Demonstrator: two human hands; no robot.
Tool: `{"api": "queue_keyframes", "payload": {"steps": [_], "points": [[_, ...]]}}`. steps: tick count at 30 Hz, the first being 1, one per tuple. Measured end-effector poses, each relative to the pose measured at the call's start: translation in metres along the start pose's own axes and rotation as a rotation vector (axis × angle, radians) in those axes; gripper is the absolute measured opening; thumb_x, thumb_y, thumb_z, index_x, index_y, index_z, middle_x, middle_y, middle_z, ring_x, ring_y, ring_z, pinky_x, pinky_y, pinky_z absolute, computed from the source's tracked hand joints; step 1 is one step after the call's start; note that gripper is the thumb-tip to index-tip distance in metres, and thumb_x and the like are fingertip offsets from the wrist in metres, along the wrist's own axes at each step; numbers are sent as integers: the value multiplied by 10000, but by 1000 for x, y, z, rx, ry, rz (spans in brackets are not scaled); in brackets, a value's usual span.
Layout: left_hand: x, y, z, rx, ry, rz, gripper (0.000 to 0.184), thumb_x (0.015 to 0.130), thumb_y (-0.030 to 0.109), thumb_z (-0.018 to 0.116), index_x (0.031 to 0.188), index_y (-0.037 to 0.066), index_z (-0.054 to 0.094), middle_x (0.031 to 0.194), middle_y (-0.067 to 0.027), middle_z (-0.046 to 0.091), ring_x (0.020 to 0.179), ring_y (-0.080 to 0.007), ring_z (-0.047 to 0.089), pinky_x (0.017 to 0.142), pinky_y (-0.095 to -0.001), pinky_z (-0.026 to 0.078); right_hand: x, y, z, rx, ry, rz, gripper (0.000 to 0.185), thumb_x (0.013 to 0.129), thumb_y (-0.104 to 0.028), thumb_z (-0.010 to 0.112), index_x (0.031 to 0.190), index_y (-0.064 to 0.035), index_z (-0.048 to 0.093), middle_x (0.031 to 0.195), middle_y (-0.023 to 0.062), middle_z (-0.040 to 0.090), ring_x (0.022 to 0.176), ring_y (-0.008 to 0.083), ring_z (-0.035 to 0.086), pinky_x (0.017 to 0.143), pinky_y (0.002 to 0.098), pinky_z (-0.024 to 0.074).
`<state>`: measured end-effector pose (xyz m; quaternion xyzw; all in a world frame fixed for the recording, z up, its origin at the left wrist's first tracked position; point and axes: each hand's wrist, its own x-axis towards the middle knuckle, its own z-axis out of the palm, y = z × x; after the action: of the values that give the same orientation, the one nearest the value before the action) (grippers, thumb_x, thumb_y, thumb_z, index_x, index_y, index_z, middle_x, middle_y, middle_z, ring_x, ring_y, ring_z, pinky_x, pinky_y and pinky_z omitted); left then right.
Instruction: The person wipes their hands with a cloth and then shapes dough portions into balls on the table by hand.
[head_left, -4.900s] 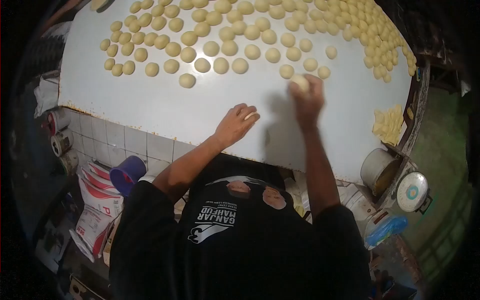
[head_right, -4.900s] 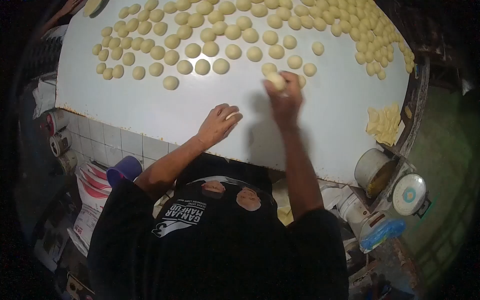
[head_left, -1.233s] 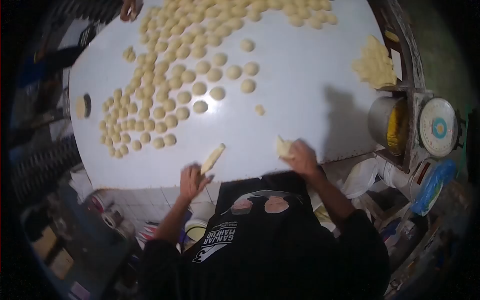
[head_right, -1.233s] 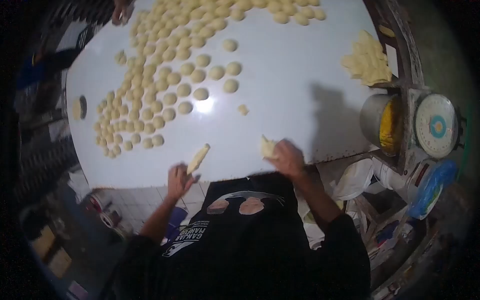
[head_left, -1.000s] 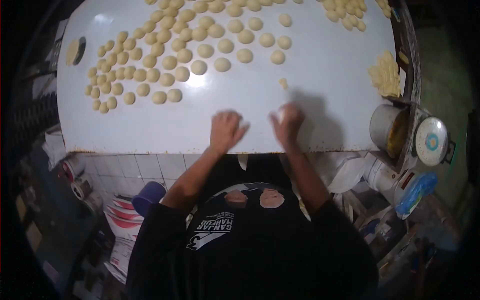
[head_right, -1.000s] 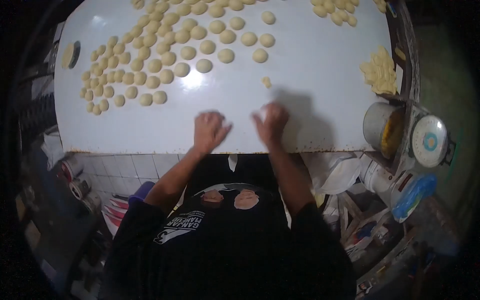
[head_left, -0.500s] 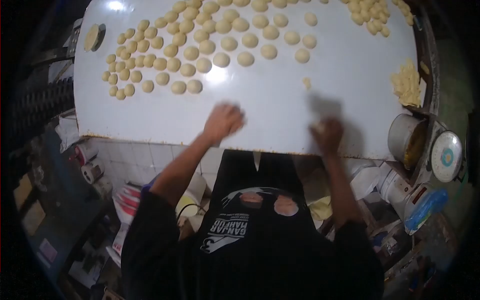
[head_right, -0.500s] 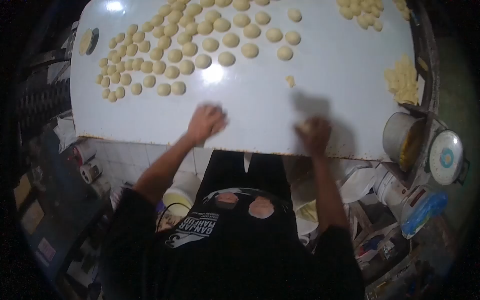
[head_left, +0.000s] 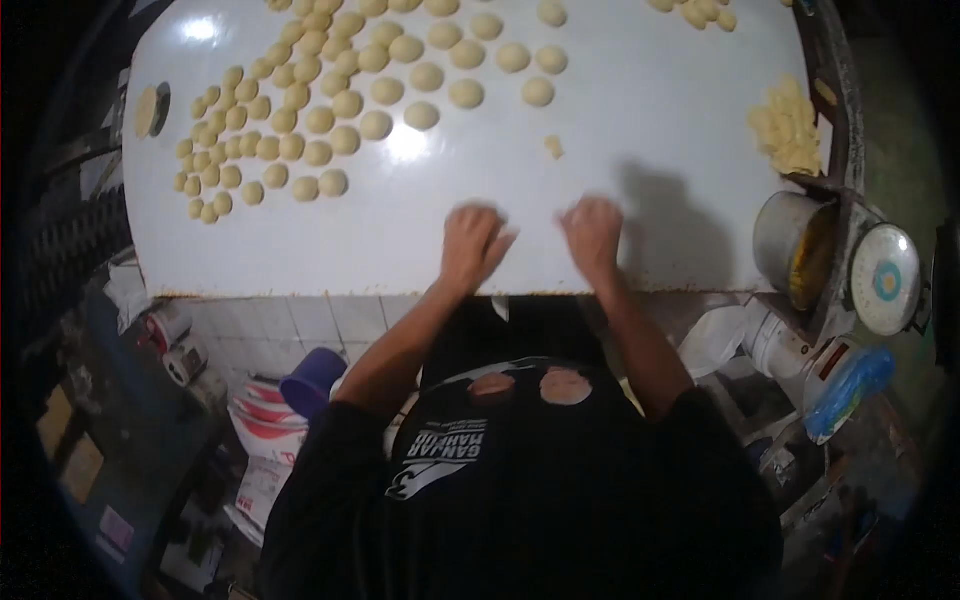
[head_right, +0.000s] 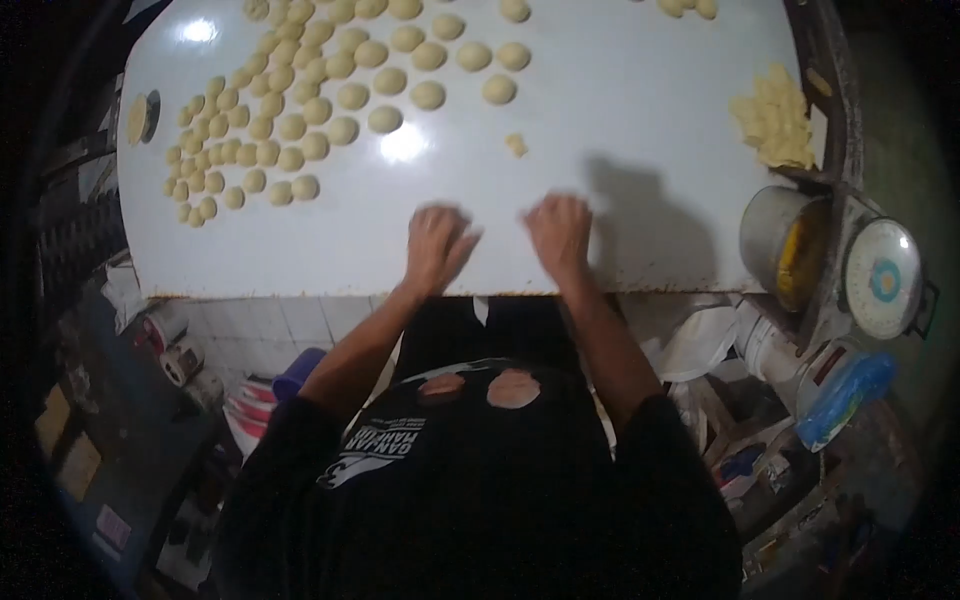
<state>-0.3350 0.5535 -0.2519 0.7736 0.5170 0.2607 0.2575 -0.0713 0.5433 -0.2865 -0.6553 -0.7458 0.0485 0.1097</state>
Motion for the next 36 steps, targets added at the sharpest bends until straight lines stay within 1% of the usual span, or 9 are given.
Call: {"api": "queue_keyframes", "payload": {"steps": [3, 6, 12, 16, 20, 25, 28, 34, 36], "points": [[-12, -62, -40, -93, -107, 193, 214, 833, 122, 869, 992, 109, 727, 1155, -95, 733, 1100, -338, 694, 991, -523, 528, -1, 66, -34, 526, -78, -85, 364, 813, -294, 937, 859, -62, 661, 880, 150, 662, 832, 389, 641, 762, 516, 486], [71, -28, -32, 171, 147, -7, 205, 941, 241, 796, 974, 81, 672, 1046, -142, 675, 1032, -385, 604, 912, -522, 468, 71, 45, -36, 269, 278, -23, 334, 797, -245, 936, 884, -84, 656, 953, 128, 654, 909, 355, 634, 809, 520, 495], [2, -53, -26, -68, -41, 178, 145, 942, 158, 801, 1015, 76, 707, 1157, -140, 719, 1081, -374, 669, 920, -535, 508, 7, 94, -10, 232, -111, -138, 284, 805, -283, 929, 858, -121, 701, 961, 106, 649, 956, 351, 636, 878, 520, 519], [88, -12, -3, 182, 248, -140, 185, 978, 235, 742, 980, 63, 676, 1018, -172, 660, 980, -403, 593, 881, -526, 457, 98, 55, -24, 207, 346, 104, 354, 801, -332, 933, 834, -102, 666, 921, 112, 627, 890, 344, 601, 772, 513, 463], [23, -13, -9, -82, 80, 102, 141, 937, 156, 774, 991, 77, 670, 1045, -128, 679, 1019, -380, 611, 951, -515, 471, 50, 71, -30, 223, 242, -240, 328, 820, -292, 923, 835, -101, 657, 917, 118, 623, 893, 345, 602, 789, 505, 459], [87, -15, -3, 161, 198, -118, 161, 948, 167, 767, 1031, 69, 670, 1100, -140, 677, 1086, -393, 594, 963, -524, 467, 107, 69, -27, 175, 233, 134, 386, 808, -323, 948, 786, -125, 617, 901, 90, 622, 876, 356, 596, 779, 497, 452], [44, -4, 3, 13, 77, 5, 224, 916, 137, 808, 1102, 72, 701, 1172, -147, 698, 1202, -403, 613, 1049, -541, 470, 50, 66, -30, 300, 198, -188, 343, 796, -293, 950, 795, -122, 653, 948, 95, 659, 928, 361, 622, 805, 511, 475], [87, -18, -19, 189, 174, -221, 237, 915, 119, 818, 1125, 91, 711, 1191, -109, 711, 1228, -386, 620, 1020, -515, 496, 117, 74, -25, 206, 318, 326, 344, 820, -305, 924, 780, -102, 649, 886, 107, 660, 922, 381, 608, 801, 518, 458], [52, -18, -14, 106, 95, -63, 242, 908, 121, 825, 1122, 92, 715, 1187, -111, 707, 1222, -384, 621, 1008, -512, 497, 65, 64, -13, 234, 167, 101, 355, 831, -300, 929, 802, -99, 638, 957, 135, 660, 924, 378, 602, 810, 512, 456]]}}
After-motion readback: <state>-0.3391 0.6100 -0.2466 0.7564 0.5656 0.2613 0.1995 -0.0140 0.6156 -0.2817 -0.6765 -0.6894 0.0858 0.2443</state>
